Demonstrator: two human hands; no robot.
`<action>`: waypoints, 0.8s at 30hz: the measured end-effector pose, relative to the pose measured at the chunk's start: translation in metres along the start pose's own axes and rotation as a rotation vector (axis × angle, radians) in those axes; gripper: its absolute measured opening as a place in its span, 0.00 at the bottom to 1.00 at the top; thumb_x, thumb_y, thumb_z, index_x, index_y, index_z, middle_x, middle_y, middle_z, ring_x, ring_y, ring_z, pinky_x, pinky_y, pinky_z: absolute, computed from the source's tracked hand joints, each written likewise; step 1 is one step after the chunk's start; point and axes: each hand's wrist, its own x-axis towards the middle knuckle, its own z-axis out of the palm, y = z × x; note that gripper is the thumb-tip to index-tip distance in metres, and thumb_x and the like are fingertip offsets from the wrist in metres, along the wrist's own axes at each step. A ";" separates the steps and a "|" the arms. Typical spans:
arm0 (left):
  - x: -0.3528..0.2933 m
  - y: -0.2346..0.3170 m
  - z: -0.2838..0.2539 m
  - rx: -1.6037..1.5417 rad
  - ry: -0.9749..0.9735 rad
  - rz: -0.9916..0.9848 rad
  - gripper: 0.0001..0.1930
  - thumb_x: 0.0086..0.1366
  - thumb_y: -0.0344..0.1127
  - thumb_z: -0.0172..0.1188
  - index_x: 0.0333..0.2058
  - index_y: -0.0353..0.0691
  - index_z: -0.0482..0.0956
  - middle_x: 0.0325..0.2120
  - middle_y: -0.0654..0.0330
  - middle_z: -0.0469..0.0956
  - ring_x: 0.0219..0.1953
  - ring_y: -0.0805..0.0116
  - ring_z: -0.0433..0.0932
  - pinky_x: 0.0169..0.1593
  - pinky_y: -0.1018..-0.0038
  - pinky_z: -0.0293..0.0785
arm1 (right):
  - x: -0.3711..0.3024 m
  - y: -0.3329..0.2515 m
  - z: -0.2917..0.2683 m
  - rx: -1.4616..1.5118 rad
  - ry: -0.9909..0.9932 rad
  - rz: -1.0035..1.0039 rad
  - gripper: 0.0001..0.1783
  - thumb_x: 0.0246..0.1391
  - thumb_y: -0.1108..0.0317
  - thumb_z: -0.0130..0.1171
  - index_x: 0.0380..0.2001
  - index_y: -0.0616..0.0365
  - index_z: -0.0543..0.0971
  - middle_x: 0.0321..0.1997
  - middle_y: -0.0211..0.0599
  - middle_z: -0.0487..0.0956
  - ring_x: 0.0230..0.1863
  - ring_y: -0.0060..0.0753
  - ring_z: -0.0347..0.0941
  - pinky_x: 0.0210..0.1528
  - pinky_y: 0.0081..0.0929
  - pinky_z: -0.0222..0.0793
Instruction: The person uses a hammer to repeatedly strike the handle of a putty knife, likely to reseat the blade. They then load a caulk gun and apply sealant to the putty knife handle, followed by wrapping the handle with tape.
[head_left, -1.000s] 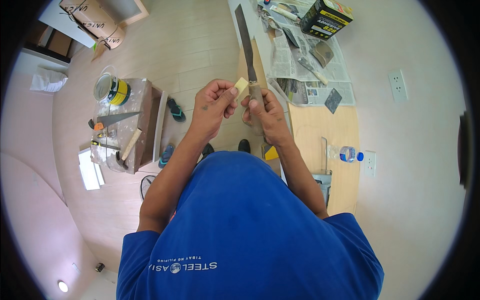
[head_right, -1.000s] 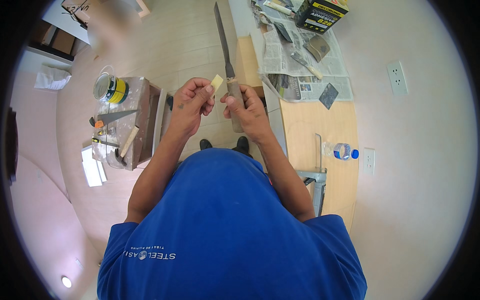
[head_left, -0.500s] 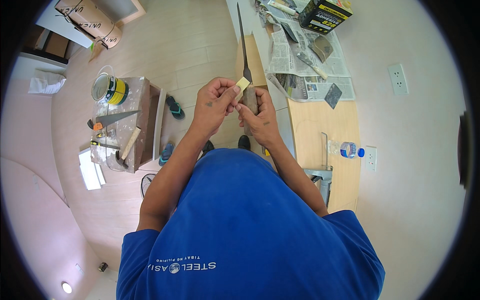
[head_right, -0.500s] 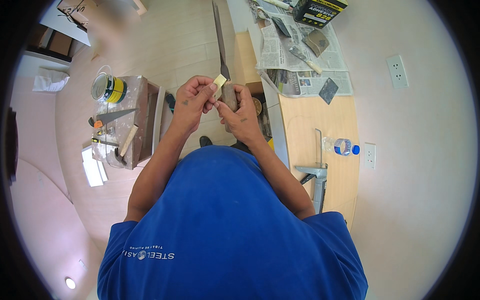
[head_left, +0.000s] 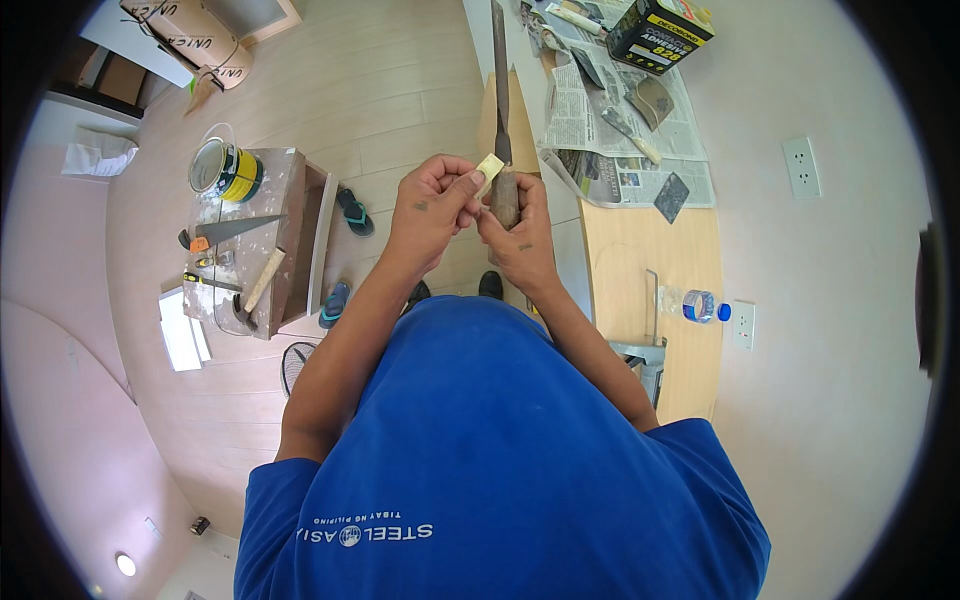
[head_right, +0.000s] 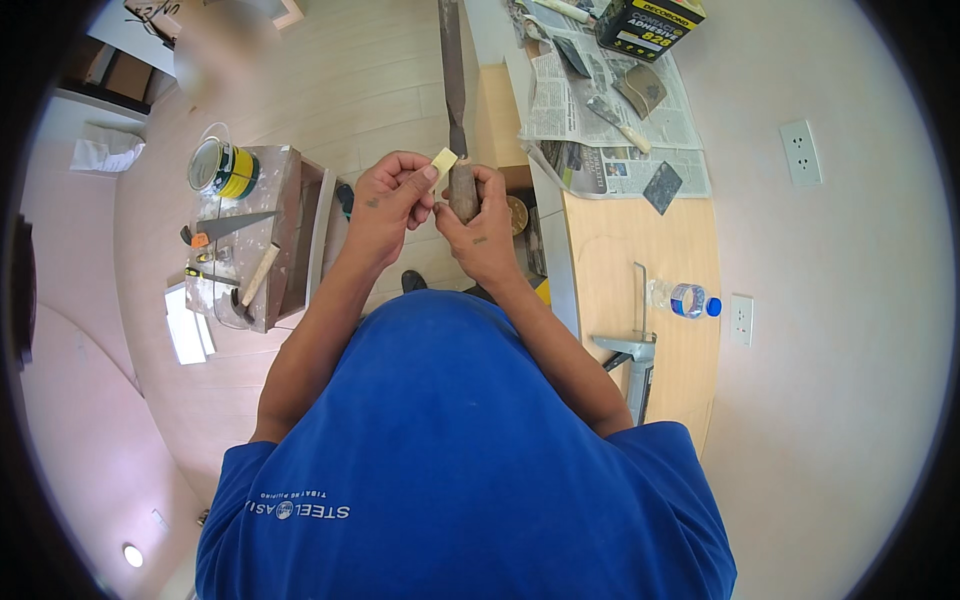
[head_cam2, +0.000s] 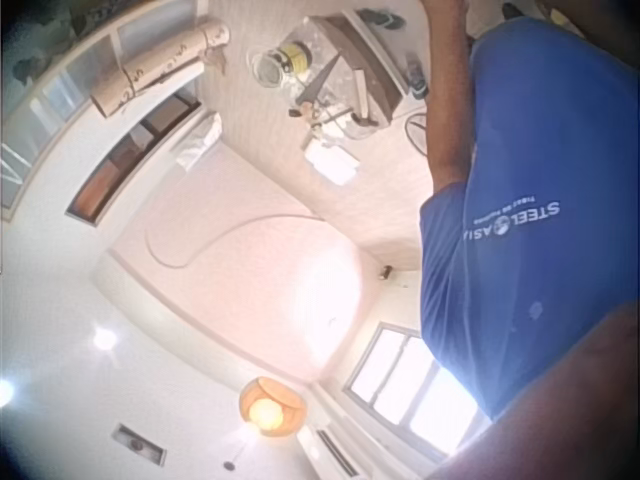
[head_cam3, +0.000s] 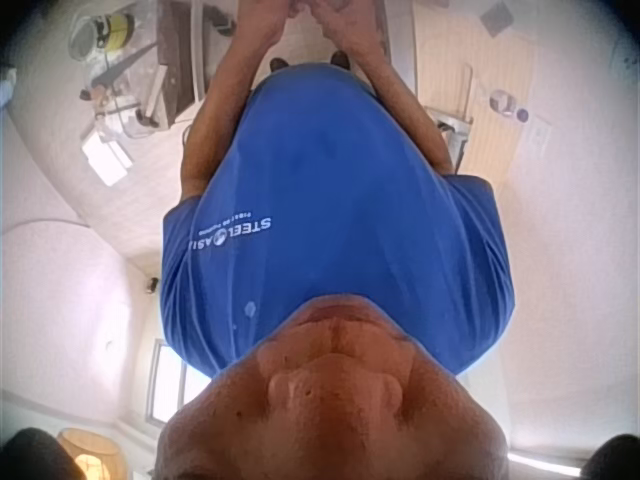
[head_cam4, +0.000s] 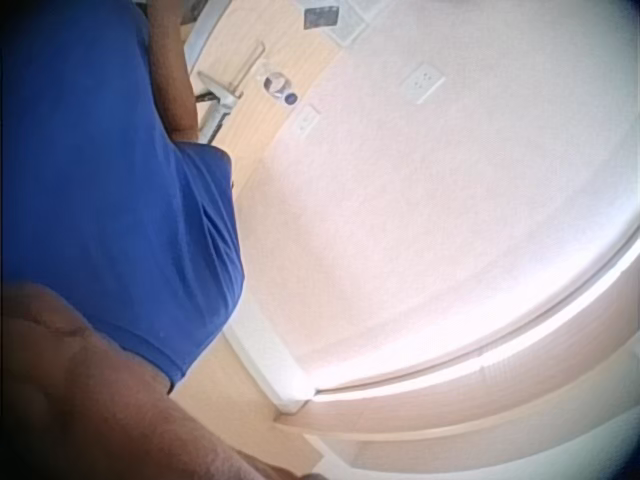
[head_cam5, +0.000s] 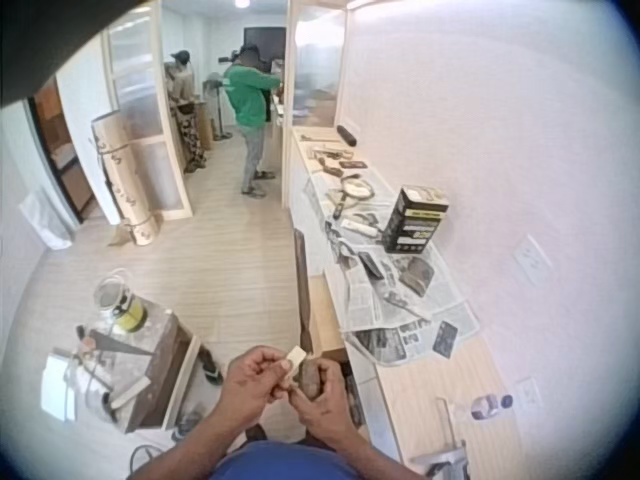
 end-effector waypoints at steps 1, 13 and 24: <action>-0.001 0.000 0.000 0.016 0.009 0.004 0.10 0.71 0.36 0.68 0.43 0.37 0.80 0.23 0.67 0.79 0.19 0.82 0.72 0.22 0.84 0.65 | 0.000 0.000 0.000 -0.034 0.001 -0.027 0.28 0.59 0.75 0.66 0.58 0.61 0.65 0.48 0.40 0.74 0.34 0.22 0.75 0.33 0.21 0.75; -0.001 0.000 -0.008 -0.020 -0.045 -0.002 0.10 0.72 0.37 0.68 0.44 0.39 0.81 0.24 0.67 0.79 0.20 0.82 0.72 0.23 0.85 0.65 | -0.001 -0.029 -0.007 0.290 -0.080 0.248 0.26 0.57 0.74 0.65 0.57 0.63 0.67 0.41 0.37 0.78 0.31 0.24 0.77 0.27 0.26 0.80; 0.001 -0.012 -0.018 -0.046 -0.050 0.003 0.10 0.72 0.36 0.67 0.44 0.37 0.81 0.24 0.67 0.80 0.21 0.83 0.72 0.23 0.85 0.64 | -0.003 -0.033 -0.018 0.494 -0.214 0.304 0.26 0.58 0.75 0.65 0.57 0.64 0.68 0.40 0.37 0.79 0.29 0.24 0.78 0.26 0.26 0.79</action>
